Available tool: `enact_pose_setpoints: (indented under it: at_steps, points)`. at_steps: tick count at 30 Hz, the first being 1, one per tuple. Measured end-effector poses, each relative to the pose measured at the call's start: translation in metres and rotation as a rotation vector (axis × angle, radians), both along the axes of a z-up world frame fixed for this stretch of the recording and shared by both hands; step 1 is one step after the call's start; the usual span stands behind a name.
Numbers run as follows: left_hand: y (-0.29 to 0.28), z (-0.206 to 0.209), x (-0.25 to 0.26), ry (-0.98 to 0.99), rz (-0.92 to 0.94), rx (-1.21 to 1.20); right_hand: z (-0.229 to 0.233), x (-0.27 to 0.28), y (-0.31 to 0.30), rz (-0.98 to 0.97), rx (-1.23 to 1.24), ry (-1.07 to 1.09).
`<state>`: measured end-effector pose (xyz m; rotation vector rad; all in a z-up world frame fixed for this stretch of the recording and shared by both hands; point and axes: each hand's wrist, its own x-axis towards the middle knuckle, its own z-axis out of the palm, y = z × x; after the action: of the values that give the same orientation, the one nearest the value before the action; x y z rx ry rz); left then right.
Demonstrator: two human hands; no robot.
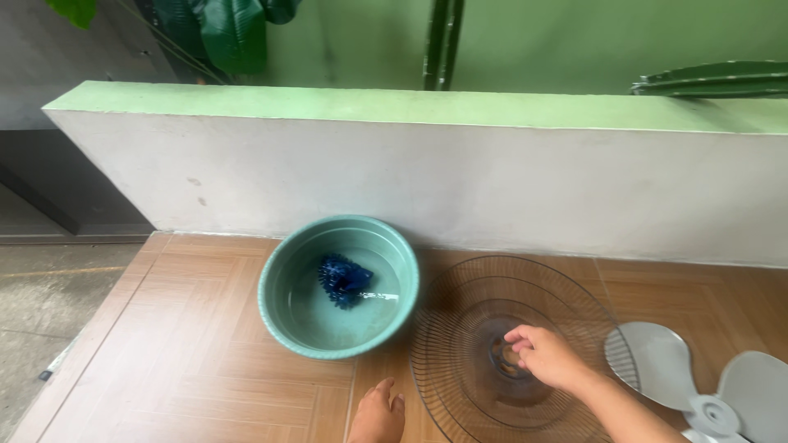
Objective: The person disassembles a standing electric fan by removing the front grille, the fan blades, and the rear grille. The parts are placed on the floor next to a basin of water.
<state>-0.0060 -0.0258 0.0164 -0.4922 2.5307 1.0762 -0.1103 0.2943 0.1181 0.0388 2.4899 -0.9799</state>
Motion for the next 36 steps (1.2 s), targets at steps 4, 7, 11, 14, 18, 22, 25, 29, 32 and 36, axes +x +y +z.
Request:
enact_pose_setpoints:
  at_steps: [4,7,11,14,18,22,25,29,32,36]
  points:
    - [-0.031,0.004,-0.017,0.079,0.054,0.034,0.016,-0.009,-0.045,-0.161,-0.131,-0.218]
    - [-0.055,-0.003,-0.038,0.134,0.097,0.047,0.019,-0.021,-0.085,-0.147,-0.068,-0.219]
    - [-0.093,-0.014,-0.068,0.202,0.117,0.036,0.004,-0.042,-0.139,0.058,0.130,-0.035]
    - [-0.118,-0.018,-0.094,0.189,0.115,0.027,-0.012,-0.059,-0.172,0.109,0.073,0.098]
    - [-0.140,-0.014,-0.123,0.118,0.107,-0.001,-0.031,-0.084,-0.215,0.087,0.073,0.105]
    - [-0.158,-0.010,-0.145,0.069,0.035,0.015,-0.050,-0.101,-0.247,0.106,0.060,0.153]
    - [-0.165,-0.007,-0.154,0.016,0.014,0.039,-0.061,-0.105,-0.259,0.081,0.039,0.151]
    - [-0.170,-0.008,-0.162,-0.036,0.009,0.056,-0.067,-0.109,-0.263,0.085,0.073,0.153]
    - [-0.166,-0.010,-0.168,-0.055,0.011,0.044,-0.067,-0.113,-0.261,0.081,0.101,0.140]
    - [-0.159,-0.013,-0.176,-0.056,-0.027,0.002,-0.066,-0.116,-0.256,0.048,0.083,0.112]
